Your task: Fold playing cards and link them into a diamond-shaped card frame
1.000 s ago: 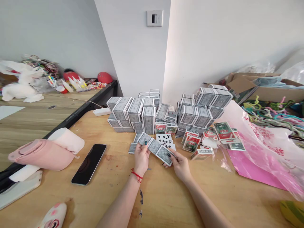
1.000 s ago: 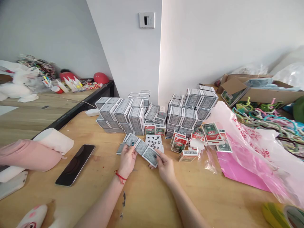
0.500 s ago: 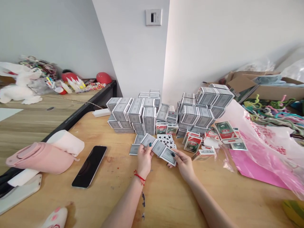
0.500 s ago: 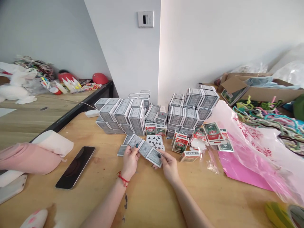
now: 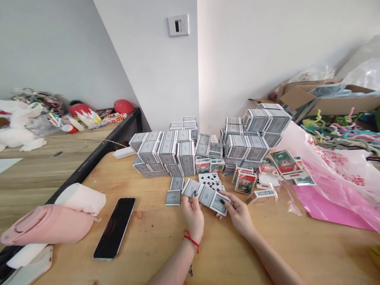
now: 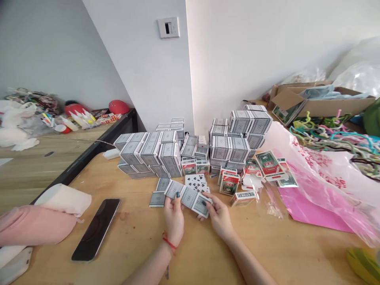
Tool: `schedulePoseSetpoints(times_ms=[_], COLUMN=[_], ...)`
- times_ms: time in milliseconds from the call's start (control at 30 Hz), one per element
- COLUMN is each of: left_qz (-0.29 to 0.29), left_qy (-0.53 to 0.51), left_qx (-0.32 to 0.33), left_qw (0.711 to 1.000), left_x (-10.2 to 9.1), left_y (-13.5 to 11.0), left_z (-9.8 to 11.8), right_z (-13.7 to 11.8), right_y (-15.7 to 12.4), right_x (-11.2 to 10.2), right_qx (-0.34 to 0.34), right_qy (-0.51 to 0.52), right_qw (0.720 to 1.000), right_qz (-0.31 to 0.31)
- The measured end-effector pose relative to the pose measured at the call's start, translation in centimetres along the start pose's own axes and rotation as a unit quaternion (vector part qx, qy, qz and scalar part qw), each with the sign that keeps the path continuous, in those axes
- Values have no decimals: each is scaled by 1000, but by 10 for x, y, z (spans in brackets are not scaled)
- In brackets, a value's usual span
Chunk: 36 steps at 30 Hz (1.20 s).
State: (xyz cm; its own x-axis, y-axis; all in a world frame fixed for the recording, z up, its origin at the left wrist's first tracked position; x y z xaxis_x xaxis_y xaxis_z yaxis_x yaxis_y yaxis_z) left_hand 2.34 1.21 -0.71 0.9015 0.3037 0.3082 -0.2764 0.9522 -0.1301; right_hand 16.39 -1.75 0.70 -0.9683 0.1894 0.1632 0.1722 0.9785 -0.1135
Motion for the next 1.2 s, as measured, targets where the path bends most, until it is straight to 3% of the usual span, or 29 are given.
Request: schedulePoseSetpoints(times_ms=[100,400,633,800,1200], left_qz=[18,0,78,100,88], left_qy=[25,54,64,101,99], left_qx=[18,18,71,111,148], left_qw=[999,998,992,984,980], left_x=[0,-4,-2,5,14], left_y=[-1,5,10,5,0], left_z=[-3,-4,-3,2,1], right_z=[-1,0,4,5,8], right_y=[-1,6,11,10,13], right_x=[-1,3,13,7,-4], right_qx=[-1,-3,3,8,14], right_qy=[0,5,22,13,8], right_qw=[1000,1000,999,1000,1000], right_qz=[0,-8,-22,-20,-22])
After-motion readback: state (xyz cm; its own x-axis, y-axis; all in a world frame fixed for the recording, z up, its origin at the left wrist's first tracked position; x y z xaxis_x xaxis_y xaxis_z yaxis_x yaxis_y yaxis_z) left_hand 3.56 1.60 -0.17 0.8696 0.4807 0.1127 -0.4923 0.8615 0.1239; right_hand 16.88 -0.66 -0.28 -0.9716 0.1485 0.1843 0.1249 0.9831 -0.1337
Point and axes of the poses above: each hand's wrist, its own y-axis towards the middle knuckle, its own x-axis out of the palm, z = x × y, the point moved 1 cm from there along y, towards the middle knuckle, and after that the axes turned 6 degrees about z, right-handed, at the moved point
